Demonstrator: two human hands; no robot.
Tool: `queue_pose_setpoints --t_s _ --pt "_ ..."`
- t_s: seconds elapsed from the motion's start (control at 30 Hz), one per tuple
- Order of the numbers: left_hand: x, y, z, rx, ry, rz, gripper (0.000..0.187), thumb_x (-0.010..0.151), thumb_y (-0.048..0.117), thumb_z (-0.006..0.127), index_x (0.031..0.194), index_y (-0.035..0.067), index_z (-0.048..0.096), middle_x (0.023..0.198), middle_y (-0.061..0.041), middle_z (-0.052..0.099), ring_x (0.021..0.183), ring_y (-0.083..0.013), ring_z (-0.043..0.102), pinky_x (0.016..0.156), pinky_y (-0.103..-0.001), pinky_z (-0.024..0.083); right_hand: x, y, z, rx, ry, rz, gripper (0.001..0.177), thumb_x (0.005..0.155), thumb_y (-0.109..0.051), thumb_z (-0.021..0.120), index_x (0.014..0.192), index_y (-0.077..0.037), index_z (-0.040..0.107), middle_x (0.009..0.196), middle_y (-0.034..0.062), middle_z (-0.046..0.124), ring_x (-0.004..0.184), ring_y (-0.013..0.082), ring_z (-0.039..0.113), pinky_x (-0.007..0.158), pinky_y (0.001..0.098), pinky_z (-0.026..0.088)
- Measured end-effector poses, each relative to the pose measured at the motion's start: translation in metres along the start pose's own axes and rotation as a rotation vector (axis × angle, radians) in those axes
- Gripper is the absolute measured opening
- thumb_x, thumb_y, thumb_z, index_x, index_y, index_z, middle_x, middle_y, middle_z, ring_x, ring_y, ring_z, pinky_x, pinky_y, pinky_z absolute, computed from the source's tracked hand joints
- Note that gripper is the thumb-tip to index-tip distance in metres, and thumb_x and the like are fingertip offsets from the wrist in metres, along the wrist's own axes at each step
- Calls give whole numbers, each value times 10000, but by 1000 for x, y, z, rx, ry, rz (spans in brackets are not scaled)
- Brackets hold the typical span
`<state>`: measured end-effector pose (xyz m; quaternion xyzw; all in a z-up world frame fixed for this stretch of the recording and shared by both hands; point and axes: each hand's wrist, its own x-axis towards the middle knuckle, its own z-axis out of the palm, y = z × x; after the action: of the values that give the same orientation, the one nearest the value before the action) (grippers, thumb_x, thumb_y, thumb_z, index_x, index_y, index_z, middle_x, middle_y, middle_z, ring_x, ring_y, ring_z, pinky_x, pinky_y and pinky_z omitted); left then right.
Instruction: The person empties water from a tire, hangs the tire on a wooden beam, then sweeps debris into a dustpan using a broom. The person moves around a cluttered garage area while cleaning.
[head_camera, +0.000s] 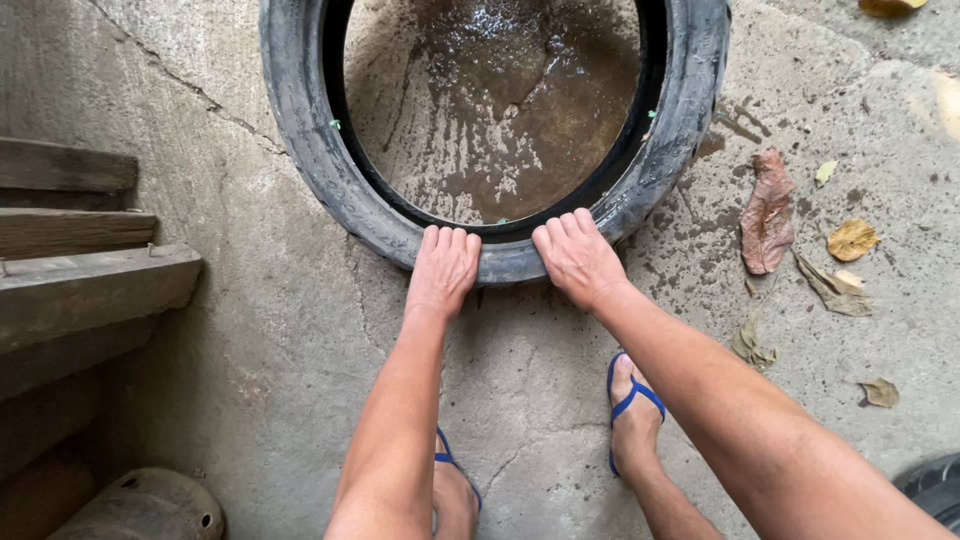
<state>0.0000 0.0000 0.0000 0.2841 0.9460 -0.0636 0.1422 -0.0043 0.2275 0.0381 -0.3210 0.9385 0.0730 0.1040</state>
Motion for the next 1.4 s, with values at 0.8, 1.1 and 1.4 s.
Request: queue_pose_setpoints --t_s 0.8,1.1,1.4 --pt "-29 23 16 7 186 -48 175 891 194 589 1051 127 562 920 -56 526 950 -230 525 993 -407 377 -24 -19 10 25 224 34 218 878 -187 547 1058 -77 606 906 67 530 951 251 531 1018 404 404" --pt "-2 0 2 50 44 13 169 887 169 614 1042 121 565 950 -65 573 974 -225 550 921 -400 397 -4 -1 9 -50 55 -9 163 870 -173 554 1018 -104 565 908 65 548 917 235 536 901 382 411" --pt "-93 -15 -131 -274 -155 250 447 639 155 783 1028 62 584 995 -117 647 1026 -288 620 906 -405 439 -60 -8 -136 462 -30 -159 292 748 -167 693 991 -71 562 928 109 613 958 300 604 873 426 450"
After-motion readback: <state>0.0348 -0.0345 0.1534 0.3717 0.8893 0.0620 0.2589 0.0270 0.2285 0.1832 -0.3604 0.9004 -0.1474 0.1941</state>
